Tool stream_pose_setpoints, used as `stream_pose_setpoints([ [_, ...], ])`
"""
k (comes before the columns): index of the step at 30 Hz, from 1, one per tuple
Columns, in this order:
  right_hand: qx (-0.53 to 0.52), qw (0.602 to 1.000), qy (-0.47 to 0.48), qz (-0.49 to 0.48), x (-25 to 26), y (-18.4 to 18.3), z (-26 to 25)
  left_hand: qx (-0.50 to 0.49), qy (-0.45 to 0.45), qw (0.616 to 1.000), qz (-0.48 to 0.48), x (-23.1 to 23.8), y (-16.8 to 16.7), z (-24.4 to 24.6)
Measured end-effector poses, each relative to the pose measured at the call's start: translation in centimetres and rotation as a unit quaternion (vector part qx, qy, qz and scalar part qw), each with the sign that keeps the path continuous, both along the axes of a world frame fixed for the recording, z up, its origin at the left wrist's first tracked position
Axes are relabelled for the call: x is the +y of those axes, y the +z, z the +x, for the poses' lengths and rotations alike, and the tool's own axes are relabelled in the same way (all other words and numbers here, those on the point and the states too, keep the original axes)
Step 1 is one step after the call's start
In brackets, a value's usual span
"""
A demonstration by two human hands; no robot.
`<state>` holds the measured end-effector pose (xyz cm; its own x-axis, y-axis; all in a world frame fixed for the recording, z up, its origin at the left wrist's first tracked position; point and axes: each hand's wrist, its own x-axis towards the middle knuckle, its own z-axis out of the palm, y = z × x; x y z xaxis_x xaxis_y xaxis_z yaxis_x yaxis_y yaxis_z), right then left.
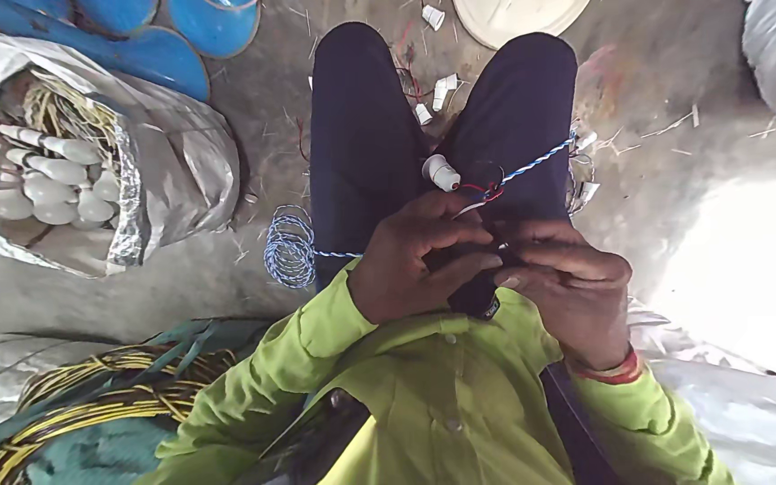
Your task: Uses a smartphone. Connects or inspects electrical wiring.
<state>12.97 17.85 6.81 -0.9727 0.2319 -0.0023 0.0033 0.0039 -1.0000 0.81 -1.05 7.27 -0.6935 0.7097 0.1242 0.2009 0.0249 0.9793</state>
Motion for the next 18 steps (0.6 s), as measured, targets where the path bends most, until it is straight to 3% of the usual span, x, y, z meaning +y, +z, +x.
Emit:
stream_pose_setpoints([
  [6, 0.059, 0.973, -0.041, 0.220, -0.7, -0.3, 0.0, 0.076, 0.017, 0.996, -0.043, 0.3, 0.7, 0.9],
  [9, 0.062, 0.965, -0.043, 0.249, -0.9, -0.4, 0.1, 0.135, 0.028, 0.989, -0.062, 0.3, 0.7, 1.2],
  [12, 0.062, 0.970, -0.040, 0.230, -1.0, -0.5, -0.1, 0.182, 0.048, 0.980, -0.071, 0.6, 0.5, 1.4],
  [14, 0.056, 0.981, -0.024, 0.187, -0.8, -0.5, -0.2, 0.162, 0.043, 0.984, -0.064, 0.5, 0.6, 1.2],
  [18, 0.006, 0.999, 0.043, 0.022, 0.4, -0.5, 0.1, -0.046, 0.021, 0.999, -0.018, 0.3, 0.5, 0.7],
])
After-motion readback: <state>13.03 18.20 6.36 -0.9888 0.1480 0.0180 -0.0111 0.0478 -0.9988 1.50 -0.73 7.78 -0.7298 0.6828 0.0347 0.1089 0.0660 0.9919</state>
